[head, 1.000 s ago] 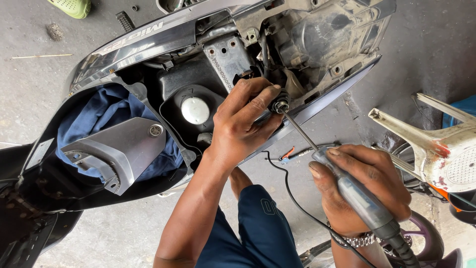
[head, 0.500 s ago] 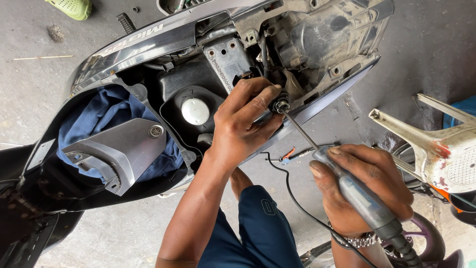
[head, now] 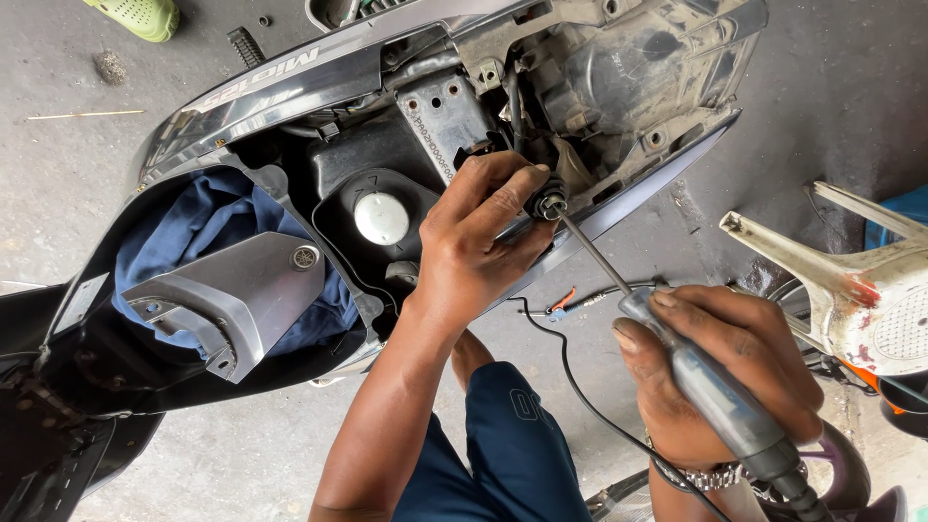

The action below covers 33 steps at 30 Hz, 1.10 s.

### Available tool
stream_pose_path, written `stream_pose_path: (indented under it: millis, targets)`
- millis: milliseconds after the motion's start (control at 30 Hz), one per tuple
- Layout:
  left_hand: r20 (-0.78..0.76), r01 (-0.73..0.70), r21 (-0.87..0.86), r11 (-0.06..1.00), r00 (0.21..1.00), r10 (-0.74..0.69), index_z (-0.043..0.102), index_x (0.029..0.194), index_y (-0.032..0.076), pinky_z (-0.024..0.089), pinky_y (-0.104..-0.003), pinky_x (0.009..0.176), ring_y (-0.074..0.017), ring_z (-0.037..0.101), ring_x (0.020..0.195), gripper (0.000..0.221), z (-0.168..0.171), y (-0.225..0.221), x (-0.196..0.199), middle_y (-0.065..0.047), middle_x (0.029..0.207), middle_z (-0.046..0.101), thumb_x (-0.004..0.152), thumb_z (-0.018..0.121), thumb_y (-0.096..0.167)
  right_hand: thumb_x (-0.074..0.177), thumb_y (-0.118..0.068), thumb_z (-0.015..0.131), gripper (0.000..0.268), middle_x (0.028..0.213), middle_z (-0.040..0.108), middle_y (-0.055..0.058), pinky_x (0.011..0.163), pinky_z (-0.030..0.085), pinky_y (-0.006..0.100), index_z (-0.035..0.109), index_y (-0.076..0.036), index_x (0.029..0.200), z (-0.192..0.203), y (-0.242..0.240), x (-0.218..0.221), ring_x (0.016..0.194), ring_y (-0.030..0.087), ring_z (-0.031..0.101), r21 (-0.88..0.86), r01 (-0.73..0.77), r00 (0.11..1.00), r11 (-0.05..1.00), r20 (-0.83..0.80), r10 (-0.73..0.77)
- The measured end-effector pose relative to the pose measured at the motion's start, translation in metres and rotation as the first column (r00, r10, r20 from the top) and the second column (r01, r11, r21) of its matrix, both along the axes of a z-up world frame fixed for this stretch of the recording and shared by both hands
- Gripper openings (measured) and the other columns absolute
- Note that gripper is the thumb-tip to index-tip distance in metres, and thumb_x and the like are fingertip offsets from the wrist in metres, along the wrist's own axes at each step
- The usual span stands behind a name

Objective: Testing the electrical continuity of a motorcycle's wiring harness using a diagnostic probe.

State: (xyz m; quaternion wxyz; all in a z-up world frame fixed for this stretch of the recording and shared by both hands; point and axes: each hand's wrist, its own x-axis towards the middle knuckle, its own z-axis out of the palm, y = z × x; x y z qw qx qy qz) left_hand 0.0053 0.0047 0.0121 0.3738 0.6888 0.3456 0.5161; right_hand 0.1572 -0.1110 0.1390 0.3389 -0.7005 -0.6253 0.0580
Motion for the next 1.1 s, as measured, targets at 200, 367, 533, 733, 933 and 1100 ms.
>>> stream_pose_path:
  millis: [200,367,533,733,933,1100]
  targets:
    - [0.004,0.002,-0.01,1.0,1.0,-0.002,0.068,0.131,-0.001,0.058,-0.045,0.092,-0.0349,0.07,0.104,0.031,-0.0023,-0.0011,0.001,-0.019,0.122,0.065,0.106,0.084,-0.009,0.097,-0.011,0.091,0.032,0.108,0.075,0.033,0.079,0.066,0.047,0.076,0.013,0.111,-0.0037,0.0002,0.0051,0.09,0.039,0.076,0.004,-0.032,0.999,0.999,0.022,0.031]
    - [0.004,0.008,-0.013,1.0,1.0,-0.008,0.068,0.131,-0.002,0.058,-0.045,0.091,-0.0352,0.069,0.104,0.032,-0.0023,-0.0011,0.0007,-0.019,0.121,0.065,0.105,0.084,-0.01,0.098,-0.008,0.091,0.029,0.107,0.075,0.033,0.08,0.065,0.046,0.076,0.014,0.11,-0.001,0.0035,0.0017,0.09,0.038,0.075,0.002,-0.031,0.999,1.0,0.012,0.031]
    - [0.01,-0.003,-0.006,1.0,1.0,0.003,0.068,0.129,-0.003,0.057,-0.044,0.091,-0.0354,0.069,0.103,0.03,-0.0013,-0.0002,0.002,-0.02,0.12,0.065,0.105,0.083,-0.011,0.099,-0.011,0.091,0.03,0.107,0.075,0.032,0.081,0.066,0.046,0.076,0.013,0.109,-0.0024,0.0047,0.0025,0.091,0.039,0.076,0.012,-0.041,0.999,0.999,0.027,0.041]
    - [0.003,-0.005,0.002,1.0,1.0,0.005,0.068,0.128,-0.003,0.057,-0.044,0.089,-0.0345,0.069,0.101,0.029,-0.0004,0.0013,0.002,-0.019,0.119,0.065,0.105,0.083,-0.01,0.1,-0.01,0.088,0.027,0.105,0.075,0.031,0.081,0.065,0.045,0.076,0.013,0.108,-0.0035,0.0058,0.0012,0.089,0.038,0.076,0.027,-0.028,0.999,0.999,0.029,0.028]
    - [0.008,0.014,0.009,1.0,1.0,-0.014,0.068,0.128,-0.004,0.057,-0.045,0.09,-0.0356,0.069,0.102,0.029,0.0013,0.0024,0.0008,-0.019,0.12,0.064,0.105,0.083,-0.01,0.101,-0.013,0.087,0.027,0.105,0.076,0.03,0.081,0.064,0.046,0.076,0.011,0.108,-0.0063,0.0046,0.0014,0.089,0.038,0.075,0.037,-0.024,0.999,0.999,0.043,0.023]
    - [0.01,0.008,0.035,0.999,1.0,-0.008,0.067,0.126,-0.006,0.057,-0.045,0.088,-0.0355,0.068,0.099,0.027,0.0007,0.0034,0.0024,-0.02,0.117,0.064,0.104,0.083,-0.009,0.102,-0.015,0.087,0.028,0.106,0.076,0.03,0.082,0.064,0.046,0.076,0.01,0.108,-0.0063,0.0035,0.0003,0.09,0.038,0.075,0.033,-0.003,0.999,0.999,0.044,0.001]
